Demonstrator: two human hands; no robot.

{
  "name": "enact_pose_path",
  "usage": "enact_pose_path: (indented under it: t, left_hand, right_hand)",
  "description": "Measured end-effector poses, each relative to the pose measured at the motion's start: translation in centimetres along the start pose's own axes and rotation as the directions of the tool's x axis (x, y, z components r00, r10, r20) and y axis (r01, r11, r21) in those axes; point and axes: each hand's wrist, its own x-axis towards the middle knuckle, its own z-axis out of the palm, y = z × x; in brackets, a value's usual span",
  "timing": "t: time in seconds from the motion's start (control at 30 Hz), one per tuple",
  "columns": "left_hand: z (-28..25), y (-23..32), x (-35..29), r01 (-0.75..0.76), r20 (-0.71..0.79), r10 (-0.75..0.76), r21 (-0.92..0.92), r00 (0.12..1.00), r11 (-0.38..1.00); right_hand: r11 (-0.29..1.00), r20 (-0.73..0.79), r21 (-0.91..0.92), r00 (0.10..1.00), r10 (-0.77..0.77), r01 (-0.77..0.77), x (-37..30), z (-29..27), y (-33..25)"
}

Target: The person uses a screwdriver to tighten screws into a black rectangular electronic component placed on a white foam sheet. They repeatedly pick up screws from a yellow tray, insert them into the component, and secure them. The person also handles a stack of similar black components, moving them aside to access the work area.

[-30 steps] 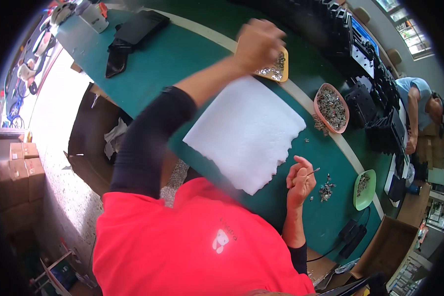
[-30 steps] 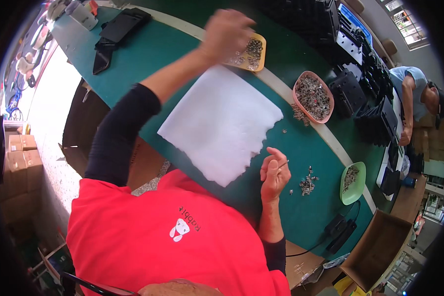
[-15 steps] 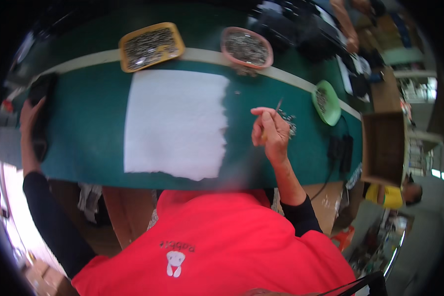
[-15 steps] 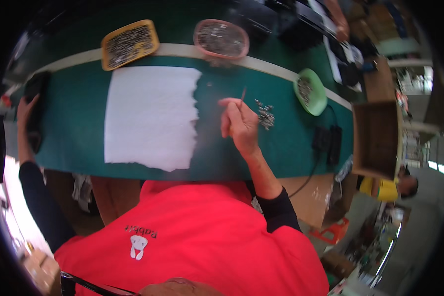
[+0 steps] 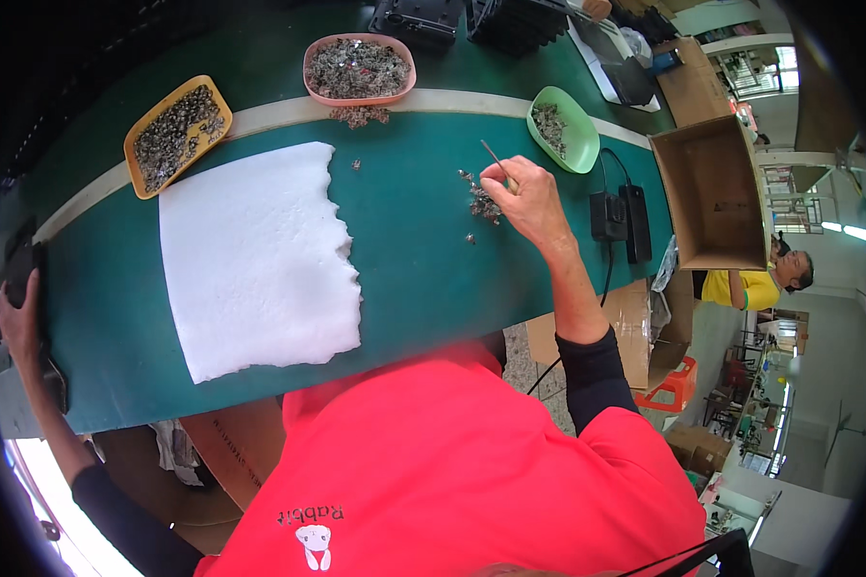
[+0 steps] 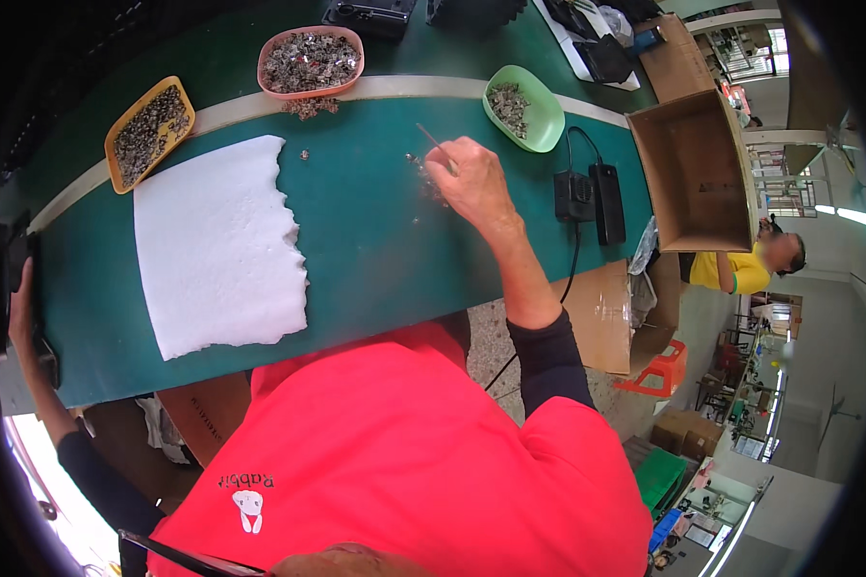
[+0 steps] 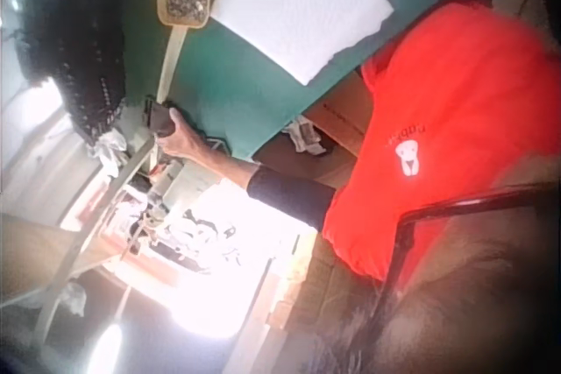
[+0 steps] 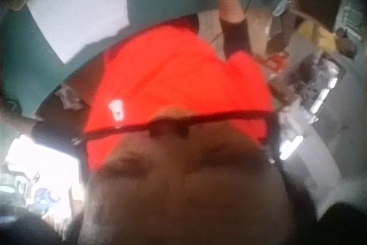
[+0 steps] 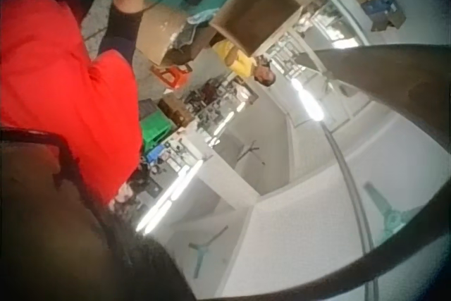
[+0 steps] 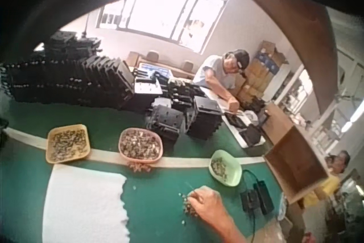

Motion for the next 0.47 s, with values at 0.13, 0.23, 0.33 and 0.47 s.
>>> enact_pose_path:
  t: [0.13,0.23,0.33,0.47]
  left_hand:
    - [-4.9,16.6,-10.9,-0.184,-0.032,0.189,-0.432,0.981,0.883]
    - [-7.6,26.6,-17.1,-0.205,0.021,0.280,-0.628,0.960,0.751]
    - [-7.3,31.4,-20.8,-0.256,-0.012,0.320,-0.628,0.947,0.735]
    - [-6.5,34.4,-24.1,-0.124,0.104,0.193,-0.464,0.976,0.877]
  right_hand:
    - [0.967,0.047,-0.249,0.998,-0.034,0.045,1.2,1.1,-0.9]
    - [0.959,0.064,-0.274,0.996,-0.059,0.074,1.2,1.0,-0.5]
    - [0.967,0.124,-0.250,0.992,-0.019,0.050,1.6,1.0,-0.6]
    - [0.988,0.123,-0.140,0.991,-0.047,0.064,2.3,1.7,-1.9]
